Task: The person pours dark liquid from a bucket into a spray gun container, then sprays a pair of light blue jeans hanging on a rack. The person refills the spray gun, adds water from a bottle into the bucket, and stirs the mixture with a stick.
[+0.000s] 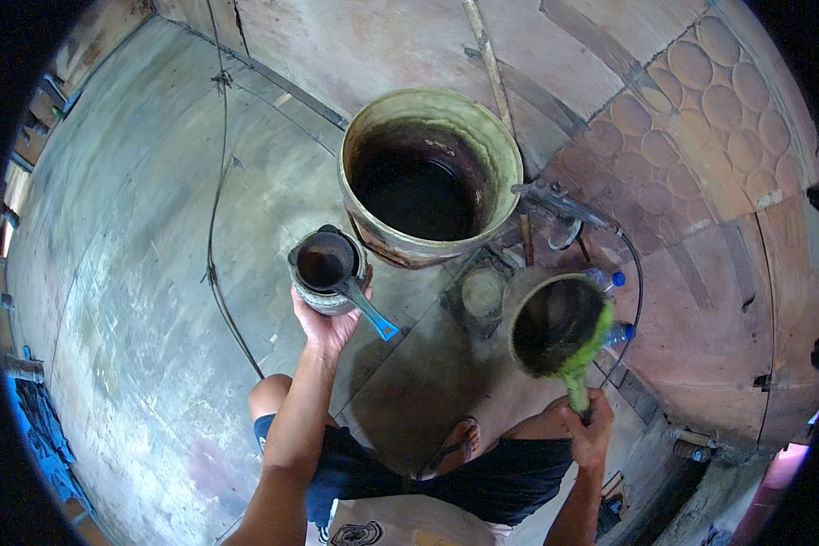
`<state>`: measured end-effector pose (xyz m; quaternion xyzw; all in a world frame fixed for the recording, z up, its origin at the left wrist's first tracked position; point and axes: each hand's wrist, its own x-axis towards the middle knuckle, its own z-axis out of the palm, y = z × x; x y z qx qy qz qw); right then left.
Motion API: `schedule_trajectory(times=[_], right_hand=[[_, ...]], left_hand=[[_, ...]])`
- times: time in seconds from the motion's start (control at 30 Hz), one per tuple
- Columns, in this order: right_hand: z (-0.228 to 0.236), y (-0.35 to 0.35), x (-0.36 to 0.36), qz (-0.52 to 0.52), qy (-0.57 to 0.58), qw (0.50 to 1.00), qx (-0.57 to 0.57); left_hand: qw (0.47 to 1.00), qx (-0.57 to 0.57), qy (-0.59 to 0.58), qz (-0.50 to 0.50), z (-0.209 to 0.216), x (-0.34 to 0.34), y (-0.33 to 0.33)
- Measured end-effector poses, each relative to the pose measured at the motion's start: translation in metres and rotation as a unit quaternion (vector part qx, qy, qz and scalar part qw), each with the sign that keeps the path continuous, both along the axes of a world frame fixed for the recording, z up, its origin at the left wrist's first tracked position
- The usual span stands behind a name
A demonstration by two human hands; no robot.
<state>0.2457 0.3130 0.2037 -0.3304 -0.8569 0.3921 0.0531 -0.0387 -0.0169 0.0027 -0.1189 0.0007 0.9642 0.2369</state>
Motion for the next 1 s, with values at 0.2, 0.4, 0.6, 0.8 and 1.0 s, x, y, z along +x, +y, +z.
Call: schedule_trajectory(times=[0.2,0.4,0.6,0.8,1.0], right_hand=[[0.055,-0.030,-0.109,0.058,0.104,0.993,0.009],[0.022,-0.035,-0.301,0.292,0.041,0.919,0.261],[-0.047,-0.056,-0.399,0.442,-0.181,0.723,0.499],[-0.091,-0.074,-0.423,0.468,-0.208,0.683,0.521],[-0.105,-0.088,-0.417,0.470,-0.210,0.720,0.465]], left_hand=[[0.997,-0.068,-0.029,0.024,-0.002,-0.006,0.006],[0.998,-0.045,-0.020,0.029,0.016,0.001,0.002],[0.999,0.000,-0.020,0.034,0.024,0.009,-0.005],[1.000,-0.017,-0.006,0.026,0.023,0.014,-0.009],[0.998,-0.060,-0.004,0.021,0.020,0.014,-0.005]])
